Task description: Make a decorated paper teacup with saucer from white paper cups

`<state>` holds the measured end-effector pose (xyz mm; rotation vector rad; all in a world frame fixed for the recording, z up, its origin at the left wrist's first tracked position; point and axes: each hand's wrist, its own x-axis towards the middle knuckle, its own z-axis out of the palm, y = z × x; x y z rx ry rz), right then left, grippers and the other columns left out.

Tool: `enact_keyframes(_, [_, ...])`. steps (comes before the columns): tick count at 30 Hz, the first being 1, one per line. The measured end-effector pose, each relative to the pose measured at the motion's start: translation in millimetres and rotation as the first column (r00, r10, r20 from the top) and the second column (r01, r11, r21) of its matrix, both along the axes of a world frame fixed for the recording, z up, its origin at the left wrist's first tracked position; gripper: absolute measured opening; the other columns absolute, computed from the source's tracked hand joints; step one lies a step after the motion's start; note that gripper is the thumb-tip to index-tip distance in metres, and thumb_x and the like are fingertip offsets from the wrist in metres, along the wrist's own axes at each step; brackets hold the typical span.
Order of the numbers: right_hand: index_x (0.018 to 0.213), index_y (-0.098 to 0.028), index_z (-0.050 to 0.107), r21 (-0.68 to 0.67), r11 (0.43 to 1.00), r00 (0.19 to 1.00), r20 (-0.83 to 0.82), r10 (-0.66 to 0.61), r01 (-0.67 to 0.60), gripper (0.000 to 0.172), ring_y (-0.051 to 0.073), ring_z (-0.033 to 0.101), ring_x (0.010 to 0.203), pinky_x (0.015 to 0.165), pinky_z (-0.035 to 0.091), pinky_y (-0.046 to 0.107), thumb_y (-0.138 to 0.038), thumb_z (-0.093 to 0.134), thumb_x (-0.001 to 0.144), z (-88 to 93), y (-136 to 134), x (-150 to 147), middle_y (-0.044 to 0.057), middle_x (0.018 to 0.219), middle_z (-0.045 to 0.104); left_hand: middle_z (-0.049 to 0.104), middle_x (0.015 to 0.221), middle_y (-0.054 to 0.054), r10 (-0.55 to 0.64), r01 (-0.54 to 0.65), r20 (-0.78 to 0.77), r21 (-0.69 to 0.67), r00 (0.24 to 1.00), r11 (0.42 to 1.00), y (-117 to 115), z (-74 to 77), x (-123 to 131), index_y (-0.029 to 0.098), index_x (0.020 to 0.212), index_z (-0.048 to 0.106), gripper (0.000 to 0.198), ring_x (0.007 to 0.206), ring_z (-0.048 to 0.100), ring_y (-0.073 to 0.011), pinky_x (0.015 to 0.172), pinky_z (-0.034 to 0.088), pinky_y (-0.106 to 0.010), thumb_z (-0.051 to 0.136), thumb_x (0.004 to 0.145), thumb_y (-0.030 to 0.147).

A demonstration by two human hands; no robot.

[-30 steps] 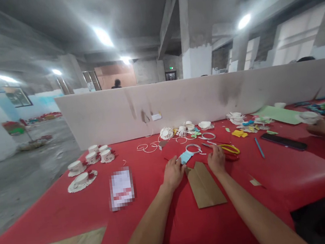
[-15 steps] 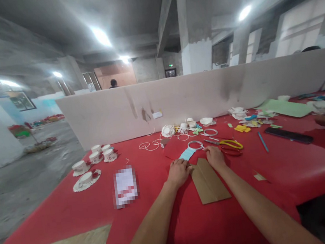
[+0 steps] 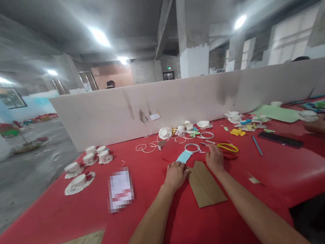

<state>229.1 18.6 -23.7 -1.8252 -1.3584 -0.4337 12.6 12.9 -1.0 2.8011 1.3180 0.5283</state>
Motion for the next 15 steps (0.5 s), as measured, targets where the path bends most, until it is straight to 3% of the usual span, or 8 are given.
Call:
enact_keyframes(3, [0.123, -0.012, 0.049, -0.115, 0.991, 0.997, 0.048, -0.067, 0.073, 0.044, 0.026, 0.044, 0.114, 0.091, 0.034, 0.037, -0.014, 0.046, 0.079, 6.8, 8, 0, 0.016, 0.124, 0.052, 0.059, 0.110, -0.008, 0.004, -0.004, 0.011, -0.003, 1.000, 1.000, -1, 1.1, -1, 0.021, 0.105, 0.059, 0.030, 0.105, 0.050, -0.0230, 0.089, 0.036, -0.038, 0.040, 0.089, 0.039])
enact_keyframes(5, [0.123, -0.011, 0.049, -0.223, 0.974, 0.991, 0.131, -0.013, 0.042, 0.044, 0.029, 0.044, 0.115, 0.091, 0.032, 0.040, -0.020, 0.050, 0.080, 11.4, 18, 0, 0.018, 0.124, 0.051, 0.060, 0.109, -0.008, 0.000, 0.000, 0.025, 0.005, 1.000, 1.000, 0, 0.9, -1, 0.021, 0.103, 0.059, 0.029, 0.103, 0.051, -0.0228, 0.088, 0.037, -0.037, 0.041, 0.089, 0.038])
enact_keyframes(8, [0.106, -0.013, 0.060, -0.354, 0.934, 0.974, 0.190, 0.121, -0.048, 0.028, 0.027, 0.050, 0.105, 0.088, 0.033, 0.039, -0.024, 0.053, 0.081, 14.5, 32, 2, 0.016, 0.110, 0.060, 0.060, 0.109, -0.007, -0.009, 0.008, 0.049, 0.024, 0.999, 1.000, 1, -0.5, -2, 0.022, 0.104, 0.059, 0.028, 0.103, 0.051, -0.0228, 0.087, 0.037, -0.037, 0.042, 0.089, 0.037])
enact_keyframes(11, [0.089, -0.016, 0.065, -0.377, 0.924, 0.978, 0.156, 0.140, -0.072, 0.017, 0.022, 0.055, 0.095, 0.082, 0.035, 0.033, -0.020, 0.050, 0.083, 11.9, 39, 9, 0.011, 0.094, 0.065, 0.060, 0.109, -0.007, -0.009, 0.008, 0.043, 0.022, 0.999, 1.000, 2, -0.6, -1, 0.022, 0.105, 0.059, 0.028, 0.103, 0.051, -0.0228, 0.086, 0.037, -0.037, 0.042, 0.089, 0.039])
enact_keyframes(15, [0.087, -0.015, 0.064, -0.346, 0.938, 0.994, 0.089, 0.056, -0.022, 0.024, 0.019, 0.056, 0.088, 0.077, 0.036, 0.029, -0.018, 0.041, 0.087, 7.8, 31, 34, 0.010, 0.090, 0.065, 0.060, 0.108, -0.007, -0.006, 0.006, 0.036, 0.006, 0.999, 1.000, 2, 1.0, -1, 0.022, 0.102, 0.059, 0.029, 0.102, 0.051, -0.0219, 0.085, 0.037, -0.036, 0.041, 0.089, 0.040])
